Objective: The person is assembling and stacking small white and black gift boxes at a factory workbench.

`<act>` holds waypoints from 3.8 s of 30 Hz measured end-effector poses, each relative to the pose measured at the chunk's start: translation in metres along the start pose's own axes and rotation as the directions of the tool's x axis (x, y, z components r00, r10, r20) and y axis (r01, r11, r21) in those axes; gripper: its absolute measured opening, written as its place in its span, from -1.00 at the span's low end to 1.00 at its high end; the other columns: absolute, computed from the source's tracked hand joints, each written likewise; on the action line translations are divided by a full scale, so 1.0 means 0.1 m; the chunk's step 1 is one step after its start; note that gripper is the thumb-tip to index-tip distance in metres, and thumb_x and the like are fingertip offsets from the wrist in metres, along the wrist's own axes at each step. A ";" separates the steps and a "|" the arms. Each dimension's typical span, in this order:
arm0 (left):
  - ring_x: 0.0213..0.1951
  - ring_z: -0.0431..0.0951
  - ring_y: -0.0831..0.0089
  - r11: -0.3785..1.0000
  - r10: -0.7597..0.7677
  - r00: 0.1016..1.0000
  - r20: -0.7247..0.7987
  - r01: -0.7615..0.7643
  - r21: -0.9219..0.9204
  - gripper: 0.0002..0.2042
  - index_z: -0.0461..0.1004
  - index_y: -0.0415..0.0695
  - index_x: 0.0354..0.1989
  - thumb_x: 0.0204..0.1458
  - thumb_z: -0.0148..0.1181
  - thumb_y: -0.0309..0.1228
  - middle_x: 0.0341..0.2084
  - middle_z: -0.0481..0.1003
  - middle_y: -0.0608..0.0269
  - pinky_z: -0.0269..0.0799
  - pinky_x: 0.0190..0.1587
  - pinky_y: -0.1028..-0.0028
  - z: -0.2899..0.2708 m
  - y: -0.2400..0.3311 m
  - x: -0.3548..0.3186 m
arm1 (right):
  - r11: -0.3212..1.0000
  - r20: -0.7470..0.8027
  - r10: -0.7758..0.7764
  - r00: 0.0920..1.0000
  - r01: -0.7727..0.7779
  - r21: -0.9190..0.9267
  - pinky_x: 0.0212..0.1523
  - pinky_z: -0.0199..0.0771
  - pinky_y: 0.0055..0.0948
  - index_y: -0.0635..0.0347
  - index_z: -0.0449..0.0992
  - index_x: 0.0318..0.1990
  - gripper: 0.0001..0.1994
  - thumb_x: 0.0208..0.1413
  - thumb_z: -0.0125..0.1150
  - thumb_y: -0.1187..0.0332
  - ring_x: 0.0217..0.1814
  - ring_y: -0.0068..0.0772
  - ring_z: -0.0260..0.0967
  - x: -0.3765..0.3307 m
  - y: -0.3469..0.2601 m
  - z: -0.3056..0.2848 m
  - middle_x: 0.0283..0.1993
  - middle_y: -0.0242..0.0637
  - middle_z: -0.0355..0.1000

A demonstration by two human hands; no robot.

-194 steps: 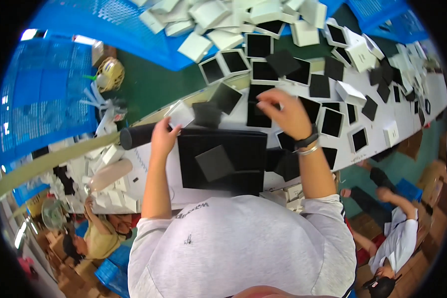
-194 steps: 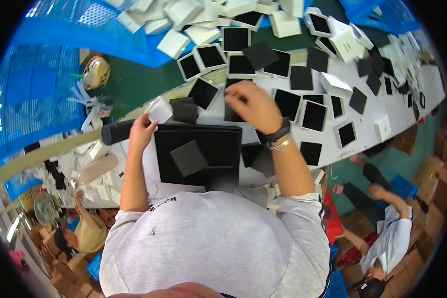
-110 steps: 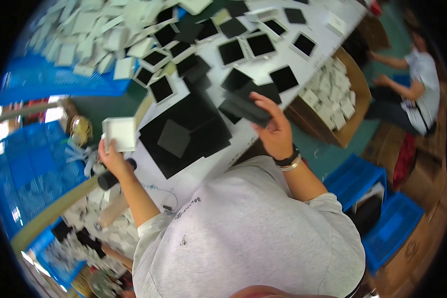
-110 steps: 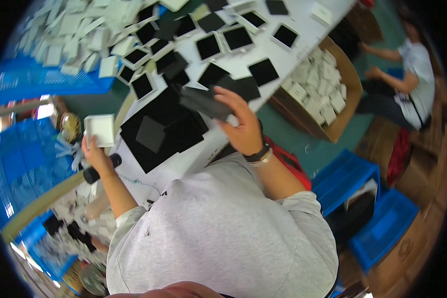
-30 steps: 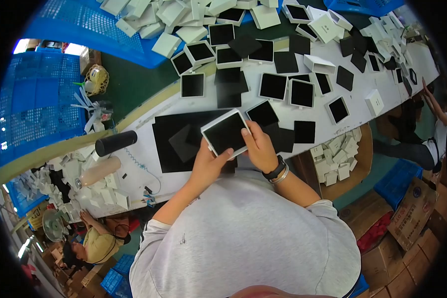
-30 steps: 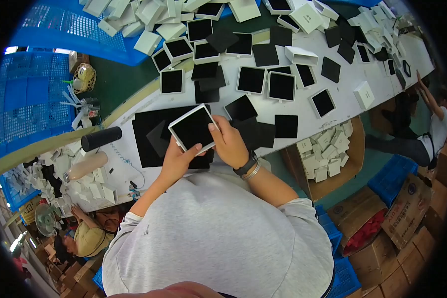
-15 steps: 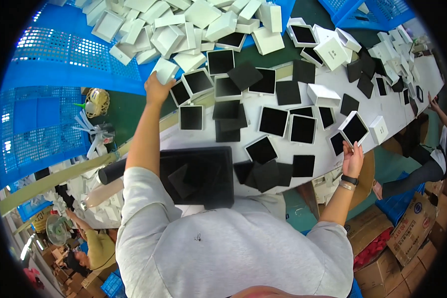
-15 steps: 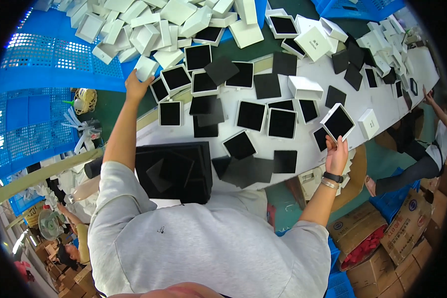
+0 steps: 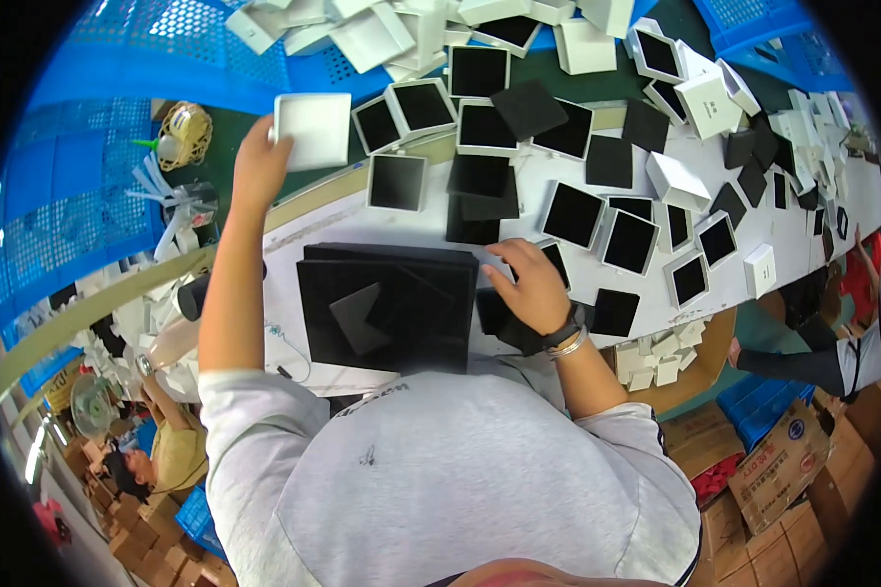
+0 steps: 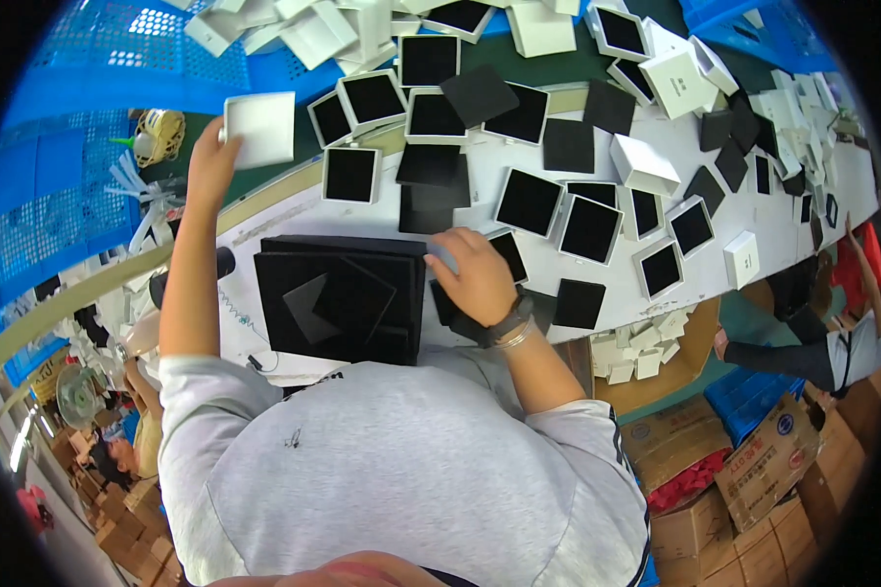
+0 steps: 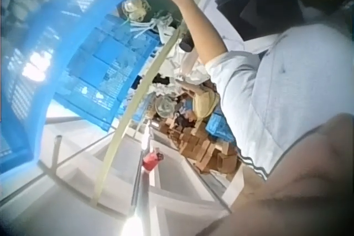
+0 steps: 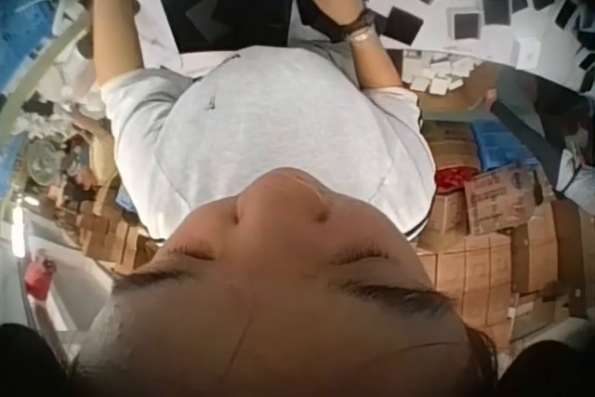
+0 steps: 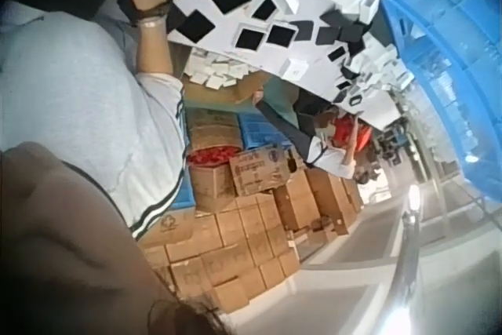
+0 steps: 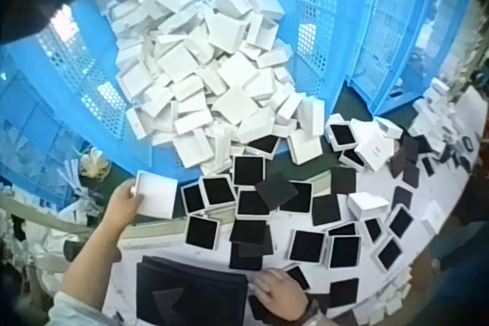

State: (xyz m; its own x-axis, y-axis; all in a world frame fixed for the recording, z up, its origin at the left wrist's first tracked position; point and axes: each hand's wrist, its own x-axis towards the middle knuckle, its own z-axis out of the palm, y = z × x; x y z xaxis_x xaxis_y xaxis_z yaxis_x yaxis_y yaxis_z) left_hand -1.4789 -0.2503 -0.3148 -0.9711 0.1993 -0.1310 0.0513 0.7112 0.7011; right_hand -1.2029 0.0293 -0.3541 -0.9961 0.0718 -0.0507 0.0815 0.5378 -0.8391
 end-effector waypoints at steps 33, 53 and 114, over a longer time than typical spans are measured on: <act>0.11 0.22 0.43 0.675 0.090 0.988 0.125 0.032 -0.737 -0.58 0.12 -0.19 0.21 0.23 -0.12 -0.29 0.07 0.26 0.17 0.07 0.18 0.46 0.17 0.45 -3.18 | 0.743 0.285 -0.624 0.727 0.665 -0.071 0.33 -0.11 -0.01 -0.07 0.35 0.13 -0.43 -0.10 0.32 0.16 0.41 -0.12 -0.06 -0.67 -1.51 0.17 0.37 -0.15 0.01; 0.05 0.32 0.38 0.772 0.096 0.960 0.263 0.095 -0.628 -0.23 0.03 -0.15 0.18 -0.27 0.31 -0.66 -0.03 0.30 0.14 0.25 0.10 0.42 0.20 0.58 -3.36 | 0.762 0.015 0.038 0.999 -0.039 0.647 -0.38 0.37 -0.61 0.26 0.24 0.05 -0.57 0.05 0.23 0.41 -0.34 -0.59 0.40 -1.19 -1.32 0.38 -0.22 -0.29 0.43; 0.13 0.34 0.27 0.957 0.100 0.971 -0.219 -0.153 -0.245 -0.68 0.37 -0.33 0.03 0.10 -0.12 -0.64 0.05 0.39 0.05 0.13 0.20 0.42 0.33 0.44 -2.94 | 0.985 -0.347 -0.172 0.922 0.165 -0.048 -0.01 0.37 -0.24 0.18 0.31 0.09 -0.54 -0.05 0.14 0.46 0.01 -0.05 0.33 -0.06 0.17 -0.63 -0.03 -0.06 0.34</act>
State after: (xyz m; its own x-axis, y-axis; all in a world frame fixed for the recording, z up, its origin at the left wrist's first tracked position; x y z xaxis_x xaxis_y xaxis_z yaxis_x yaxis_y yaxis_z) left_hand -1.1835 -0.2554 -0.2681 -0.9885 0.1165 0.0962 0.1411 0.4851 0.8630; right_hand -1.1934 0.0910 -0.3334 -0.9209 0.2656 0.2852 -0.0829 0.5817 -0.8092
